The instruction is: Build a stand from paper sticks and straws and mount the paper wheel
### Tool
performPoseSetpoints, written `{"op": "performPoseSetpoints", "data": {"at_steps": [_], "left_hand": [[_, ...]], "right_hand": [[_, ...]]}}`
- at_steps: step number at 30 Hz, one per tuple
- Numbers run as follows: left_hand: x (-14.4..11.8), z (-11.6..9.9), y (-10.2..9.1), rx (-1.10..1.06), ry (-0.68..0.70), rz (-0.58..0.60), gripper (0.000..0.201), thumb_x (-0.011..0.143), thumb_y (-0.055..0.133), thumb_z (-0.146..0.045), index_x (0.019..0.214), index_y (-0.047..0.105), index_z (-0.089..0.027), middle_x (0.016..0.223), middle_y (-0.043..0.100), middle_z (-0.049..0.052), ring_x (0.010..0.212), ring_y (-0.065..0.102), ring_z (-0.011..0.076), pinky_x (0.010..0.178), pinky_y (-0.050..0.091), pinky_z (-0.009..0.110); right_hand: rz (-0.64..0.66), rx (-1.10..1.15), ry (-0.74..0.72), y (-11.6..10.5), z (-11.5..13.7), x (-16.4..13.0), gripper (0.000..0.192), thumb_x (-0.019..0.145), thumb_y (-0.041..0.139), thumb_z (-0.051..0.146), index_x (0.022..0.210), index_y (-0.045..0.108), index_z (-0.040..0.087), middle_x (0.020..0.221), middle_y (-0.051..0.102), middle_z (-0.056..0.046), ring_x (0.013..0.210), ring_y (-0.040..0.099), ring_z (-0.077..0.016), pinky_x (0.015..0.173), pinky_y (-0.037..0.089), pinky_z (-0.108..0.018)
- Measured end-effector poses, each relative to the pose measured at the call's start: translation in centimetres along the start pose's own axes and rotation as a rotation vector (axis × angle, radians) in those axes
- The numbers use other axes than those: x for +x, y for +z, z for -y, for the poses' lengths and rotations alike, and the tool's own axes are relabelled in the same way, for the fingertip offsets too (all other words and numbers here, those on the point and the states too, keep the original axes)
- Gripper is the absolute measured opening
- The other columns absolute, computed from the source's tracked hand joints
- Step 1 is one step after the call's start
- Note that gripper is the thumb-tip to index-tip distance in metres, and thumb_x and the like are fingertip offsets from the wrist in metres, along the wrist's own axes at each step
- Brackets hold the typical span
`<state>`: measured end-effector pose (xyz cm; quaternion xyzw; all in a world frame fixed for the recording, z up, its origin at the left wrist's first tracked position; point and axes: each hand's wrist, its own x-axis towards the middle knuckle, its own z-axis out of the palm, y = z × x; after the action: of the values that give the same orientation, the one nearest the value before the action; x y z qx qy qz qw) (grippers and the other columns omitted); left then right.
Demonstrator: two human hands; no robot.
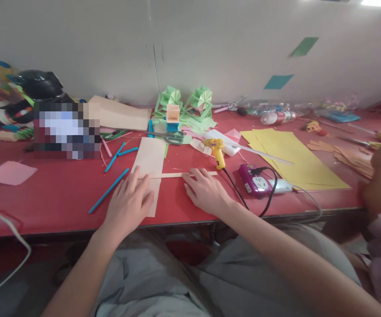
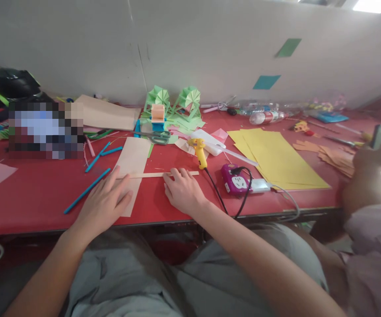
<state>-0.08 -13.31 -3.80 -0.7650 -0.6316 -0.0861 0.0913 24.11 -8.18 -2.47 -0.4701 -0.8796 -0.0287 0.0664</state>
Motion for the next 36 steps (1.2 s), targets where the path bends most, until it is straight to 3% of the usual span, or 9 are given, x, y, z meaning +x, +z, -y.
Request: {"op": "performPoseSetpoints", "data": {"at_steps": [6, 16, 20, 22, 24, 27, 29, 36], "left_hand": [[-1.6, 1.2, -0.9, 0.001, -0.264, -0.062, 0.051, 0.097, 0.047, -0.045, 0.14, 0.048, -0.018, 0.14, 0.058, 0.019, 0.117, 0.061, 0.0387, 0.087, 0.053, 0.048], [-1.6, 4.9, -2.1, -0.013, -0.345, 0.052, 0.042, 0.1, 0.04, -0.045, 0.123, 0.061, -0.017, 0.12, 0.071, 0.016, 0.105, 0.067, 0.0366, 0.078, 0.053, 0.046], [-1.1, 5.9, -2.4, -0.05, -0.488, 0.063, 0.045, 0.1, 0.039, -0.046, 0.127, 0.064, -0.022, 0.11, 0.074, 0.017, 0.093, 0.071, 0.0356, 0.068, 0.052, 0.044], [-1.0, 6.4, -2.3, -0.108, -0.607, -0.004, 0.043, 0.096, 0.047, -0.047, 0.126, 0.067, -0.024, 0.11, 0.075, 0.016, 0.093, 0.071, 0.0369, 0.067, 0.053, 0.044], [-0.8, 6.6, -2.2, -0.182, -0.673, -0.154, 0.04, 0.091, 0.055, -0.044, 0.121, 0.071, -0.023, 0.108, 0.076, 0.015, 0.097, 0.071, 0.0379, 0.074, 0.055, 0.045], [-0.6, 6.0, -2.3, -0.305, -0.627, -0.442, 0.036, 0.087, 0.061, -0.04, 0.114, 0.075, -0.02, 0.104, 0.078, 0.012, 0.1, 0.072, 0.0335, 0.086, 0.055, 0.041], [-0.3, 5.2, -2.5, -0.403, -0.563, -0.555, 0.034, 0.087, 0.062, -0.04, 0.111, 0.076, -0.019, 0.103, 0.078, 0.01, 0.096, 0.074, 0.0293, 0.086, 0.056, 0.037], [1.6, 2.7, -2.7, -0.713, -0.506, -0.575, 0.03, 0.089, 0.064, -0.045, 0.109, 0.074, -0.024, 0.102, 0.077, 0.003, 0.095, 0.072, 0.0229, 0.085, 0.056, 0.032]], "right_hand": [[0.007, 0.008, 0.049, 0.0, 0.0, -0.1, 0.039, 0.104, 0.035, 0.029, 0.13, 0.06, 0.016, 0.124, 0.058, -0.015, 0.111, 0.051, -0.0267, 0.089, 0.047, -0.036], [-0.036, 0.01, 0.077, 0.3, -0.3, -0.4, 0.035, 0.103, 0.038, 0.03, 0.119, 0.064, 0.014, 0.121, 0.059, -0.015, 0.108, 0.054, -0.0258, 0.09, 0.044, -0.037], [-0.029, 0.013, 0.086, 0.2, -0.2, -0.4, 0.035, 0.103, 0.038, 0.031, 0.118, 0.065, 0.014, 0.12, 0.06, -0.014, 0.107, 0.055, -0.0265, 0.09, 0.044, -0.038], [-0.037, 0.012, 0.081, 0.3, -0.2, -0.4, 0.034, 0.103, 0.039, 0.031, 0.117, 0.065, 0.014, 0.119, 0.06, -0.014, 0.107, 0.055, -0.0271, 0.089, 0.045, -0.039], [-0.05, 0.01, 0.079, 0.4, -0.3, -0.4, 0.034, 0.102, 0.04, 0.031, 0.116, 0.065, 0.014, 0.119, 0.06, -0.015, 0.106, 0.055, -0.0278, 0.089, 0.045, -0.04], [-0.07, 0.026, 0.077, 0.5, -0.3, -0.4, 0.034, 0.102, 0.04, 0.031, 0.116, 0.066, 0.014, 0.119, 0.06, -0.016, 0.107, 0.055, -0.0289, 0.091, 0.046, -0.042], [-0.075, 0.066, 0.075, 0.6, -0.3, -0.3, 0.033, 0.101, 0.041, 0.031, 0.117, 0.066, 0.015, 0.12, 0.06, -0.016, 0.108, 0.056, -0.029, 0.093, 0.046, -0.042], [-0.098, 0.262, 0.076, 0.9, -0.7, 0.1, 0.038, 0.098, 0.047, 0.03, 0.128, 0.063, 0.013, 0.126, 0.059, -0.019, 0.114, 0.057, -0.032, 0.1, 0.048, -0.049]]}}
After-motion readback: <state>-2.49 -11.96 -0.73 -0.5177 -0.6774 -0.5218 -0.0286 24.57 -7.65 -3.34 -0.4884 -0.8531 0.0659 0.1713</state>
